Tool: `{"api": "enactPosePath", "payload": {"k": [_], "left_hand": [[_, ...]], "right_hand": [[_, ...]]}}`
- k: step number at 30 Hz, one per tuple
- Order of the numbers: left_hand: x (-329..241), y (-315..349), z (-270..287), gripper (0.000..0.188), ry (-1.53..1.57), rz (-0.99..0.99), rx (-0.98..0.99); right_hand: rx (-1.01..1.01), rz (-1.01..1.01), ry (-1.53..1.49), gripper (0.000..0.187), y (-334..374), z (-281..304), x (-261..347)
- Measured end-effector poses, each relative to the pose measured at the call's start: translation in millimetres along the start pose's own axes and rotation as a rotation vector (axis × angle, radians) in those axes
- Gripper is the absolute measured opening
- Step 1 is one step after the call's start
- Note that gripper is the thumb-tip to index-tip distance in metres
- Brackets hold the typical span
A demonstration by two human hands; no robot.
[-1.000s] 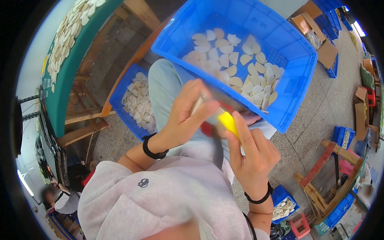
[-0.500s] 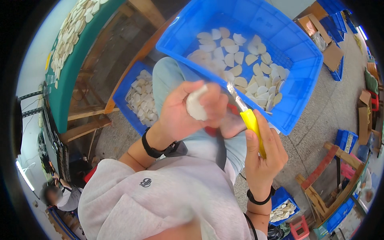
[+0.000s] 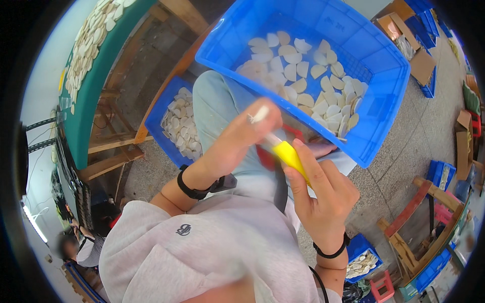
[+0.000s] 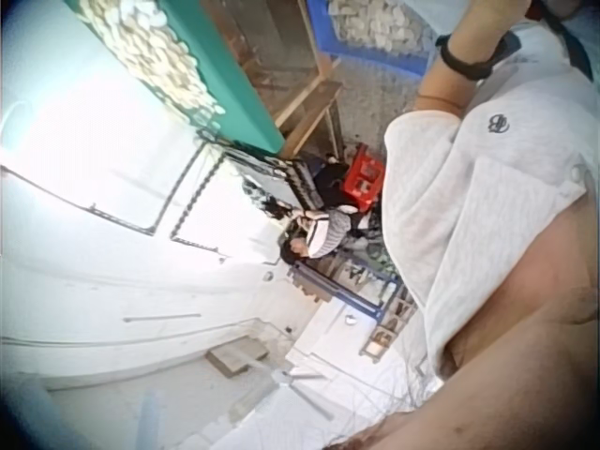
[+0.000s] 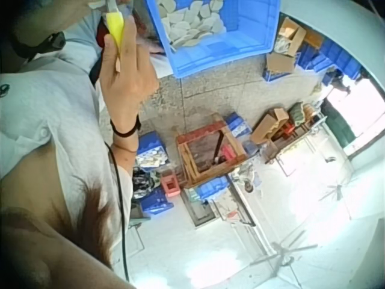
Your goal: Peel or scrape outer layers of small white objects with a small yellow knife tool.
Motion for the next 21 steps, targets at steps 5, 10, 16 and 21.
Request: {"api": "enactPosePath", "payload": {"k": [5, 10, 16, 21], "left_hand": [[-2.0, 2.8, 0.2, 0.023, -0.166, -0.075, -0.028], [2.7, 3.4, 4.2, 0.025, -0.395, -0.209, -0.091], [5.9, 3.8, 3.4, 0.027, -0.459, -0.214, -0.155], [11.9, -0.8, 5.1, 0.028, -0.265, -0.168, -0.135]], "right_hand": [[-0.008, 0.031, 0.046, 0.036, 0.1, 0.7, 0.2], [-0.006, 0.045, 0.080, 0.036, 0.7, 1.8, 0.1], [-0.012, 0.052, 0.152, 0.037, 0.2, -0.2, 0.8], [-0.059, 0.039, 0.142, 0.038, 2.0, -9.0, -2.6]]}}
Point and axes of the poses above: each hand's wrist, its own y-axis away from the middle knuckle, its own z-axis out of the back of the hand, x = y × z, the point moved 1 cm from there along -y, towards the middle knuckle, and after that the axes turned 7 degrees about z, right-handed, at the moved point
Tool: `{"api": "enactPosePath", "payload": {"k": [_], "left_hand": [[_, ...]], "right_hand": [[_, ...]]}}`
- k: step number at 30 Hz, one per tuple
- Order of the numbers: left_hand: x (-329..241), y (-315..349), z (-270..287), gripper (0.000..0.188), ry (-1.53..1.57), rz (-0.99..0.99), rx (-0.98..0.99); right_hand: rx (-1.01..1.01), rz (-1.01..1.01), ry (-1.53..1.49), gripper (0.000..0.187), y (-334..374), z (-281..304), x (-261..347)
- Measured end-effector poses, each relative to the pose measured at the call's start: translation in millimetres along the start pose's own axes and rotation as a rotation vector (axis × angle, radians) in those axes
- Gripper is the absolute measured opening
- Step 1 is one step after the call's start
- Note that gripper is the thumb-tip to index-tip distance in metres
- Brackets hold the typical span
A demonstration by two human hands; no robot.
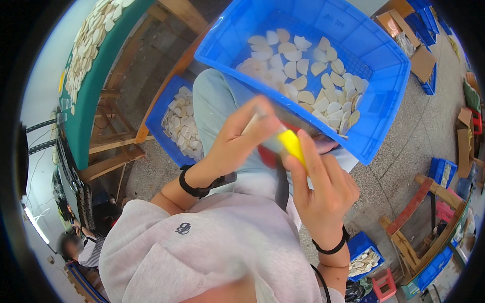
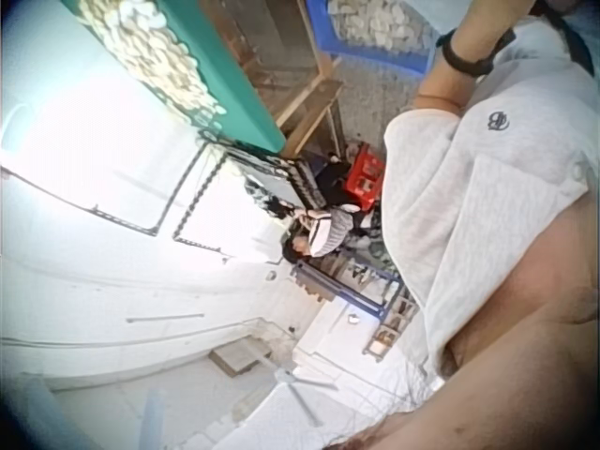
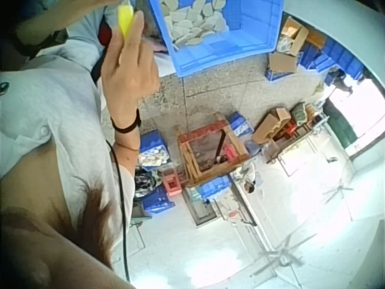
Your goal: Peel or scrape outer layers of small white objects with a small yellow knife tool.
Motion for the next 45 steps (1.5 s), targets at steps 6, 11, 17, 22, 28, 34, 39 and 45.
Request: {"api": "enactPosePath", "payload": {"k": [6, 11, 17, 22, 28, 34, 39, 45], "left_hand": [[2.3, 2.3, -0.5, 0.028, 0.059, 0.015, 0.029], [-4.2, 2.9, -2.0, 0.027, 0.022, -0.013, 0.009], [-1.9, 4.7, 0.8, 0.029, -0.131, -0.052, -0.049], [-0.4, 4.2, 1.1, 0.031, -0.238, -0.147, -0.092], [1.6, 3.0, 4.6, 0.030, -0.475, -0.314, -0.180], [0.2, 0.9, 9.8, 0.034, 0.401, 0.145, 0.093], [2.4, -6.2, 12.2, 0.034, 0.824, 0.326, 0.351], [5.0, -7.6, 11.2, 0.044, 0.847, 0.357, 0.373]], "right_hand": [[-0.052, -0.078, -0.043, 0.037, -0.4, 2.8, -2.5], [0.042, -0.011, -0.088, 0.037, 0.1, 4.7, -0.1], [0.035, 0.019, -0.028, 0.037, -0.3, 5.7, 0.7], [0.057, 0.015, -0.008, 0.037, 0.1, 6.7, 1.2], [0.012, -0.050, -0.033, 0.035, 2.4, 2.1, 1.5], [-0.162, -0.189, -0.166, 0.029, 3.1, 2.4, -4.9], [-0.164, -0.210, -0.234, 0.028, 5.1, 5.7, -3.6], [-0.056, -0.344, -0.280, 0.026, 5.8, 8.3, -3.2]]}}
Point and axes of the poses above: each hand's wrist, its own y-axis away from the middle knuckle, its own z-axis out of the back of the hand, x = y × z, the point moved 1 cm from there along -y, towards the middle knuckle, and after that the axes turned 7 degrees about z, right-handed, at the moved point
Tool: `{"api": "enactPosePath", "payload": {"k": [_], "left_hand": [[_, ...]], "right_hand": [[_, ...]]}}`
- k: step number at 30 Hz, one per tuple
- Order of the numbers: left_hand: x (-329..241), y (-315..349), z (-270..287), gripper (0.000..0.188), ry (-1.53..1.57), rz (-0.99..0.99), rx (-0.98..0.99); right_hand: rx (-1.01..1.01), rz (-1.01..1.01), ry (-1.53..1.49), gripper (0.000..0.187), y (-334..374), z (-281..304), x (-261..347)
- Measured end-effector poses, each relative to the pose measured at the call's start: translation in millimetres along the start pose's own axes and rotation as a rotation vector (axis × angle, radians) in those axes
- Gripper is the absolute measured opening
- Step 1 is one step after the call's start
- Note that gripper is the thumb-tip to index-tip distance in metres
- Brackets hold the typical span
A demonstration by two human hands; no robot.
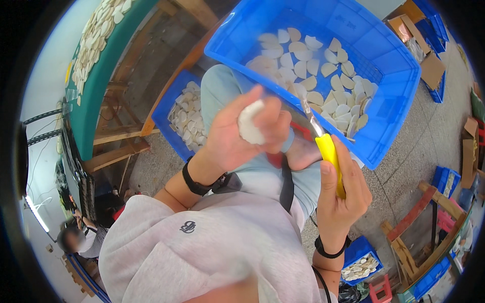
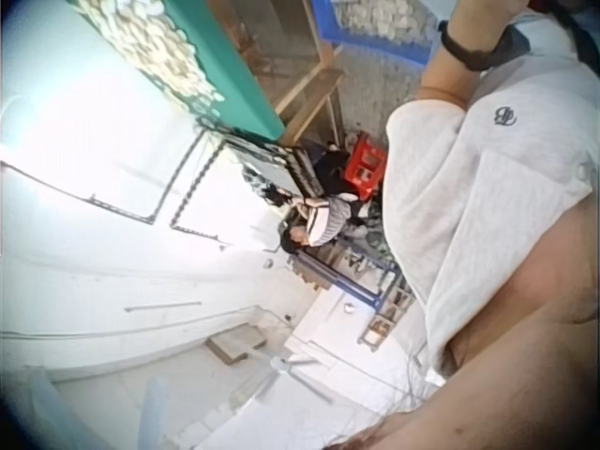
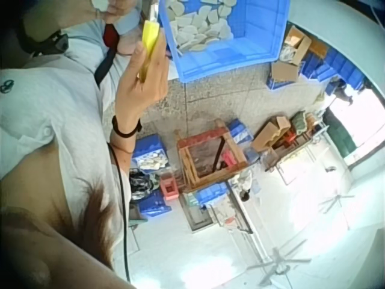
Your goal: Peel or scrape outer layers of small white objects with a small yellow knife tool.
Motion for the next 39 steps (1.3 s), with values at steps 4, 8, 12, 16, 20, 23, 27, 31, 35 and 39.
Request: {"api": "enactPosePath", "payload": {"k": [4, 8, 12, 16, 20, 23, 27, 31, 35, 39], "left_hand": [[0.1, 0.1, -2.6, 0.047, 0.046, -0.029, 0.055], [-0.3, 4.7, -13.3, 0.036, -0.454, -0.117, -0.293], [1.8, 8.5, -20.6, 0.018, -0.821, -0.252, -0.324], [4.8, 7.8, -13.7, 0.015, -0.899, -0.299, -0.317], [6.3, 8.9, -11.5, 0.015, -0.944, -0.301, -0.336], [7.8, 8.5, -10.3, 0.014, -0.948, -0.307, -0.330], [10.5, 9.0, -6.3, 0.014, -0.952, -0.295, -0.353], [12.4, 4.4, -7.5, 0.029, -0.873, -0.394, -0.411], [4.8, 5.0, -5.7, 0.029, -0.720, -0.198, -0.281], [0.1, 1.6, 0.5, 0.044, -0.046, 0.032, 0.043]], "right_hand": [[-0.042, 0.148, 0.034, 0.027, -3.0, -3.0, -0.7], [0.092, 0.220, 0.076, 0.031, -6.3, -4.0, 5.0], [0.139, 0.286, 0.111, 0.036, -6.2, -4.2, 3.3], [0.157, 0.297, 0.185, 0.038, -5.8, 0.0, 4.3], [0.151, 0.336, 0.237, 0.038, -5.5, -0.8, 3.5], [0.148, 0.341, 0.248, 0.038, -5.0, -0.9, 3.3], [0.141, 0.324, 0.236, 0.038, -5.0, -3.2, 2.5], [0.125, 0.326, 0.251, 0.037, -5.0, -7.0, 2.5], [0.007, 0.236, 0.267, 0.033, -7.5, -9.2, -3.0], [-0.077, 0.152, 0.133, 0.027, -8.1, -5.3, -4.1]]}}
Point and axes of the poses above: each hand's wrist, its own y-axis away from the middle knuckle, its own z-axis out of the back of the hand, x = y × z, the point moved 1 cm from there along -y, towards the middle knuckle, and after that the axes turned 7 degrees about z, right-handed, at the moved point
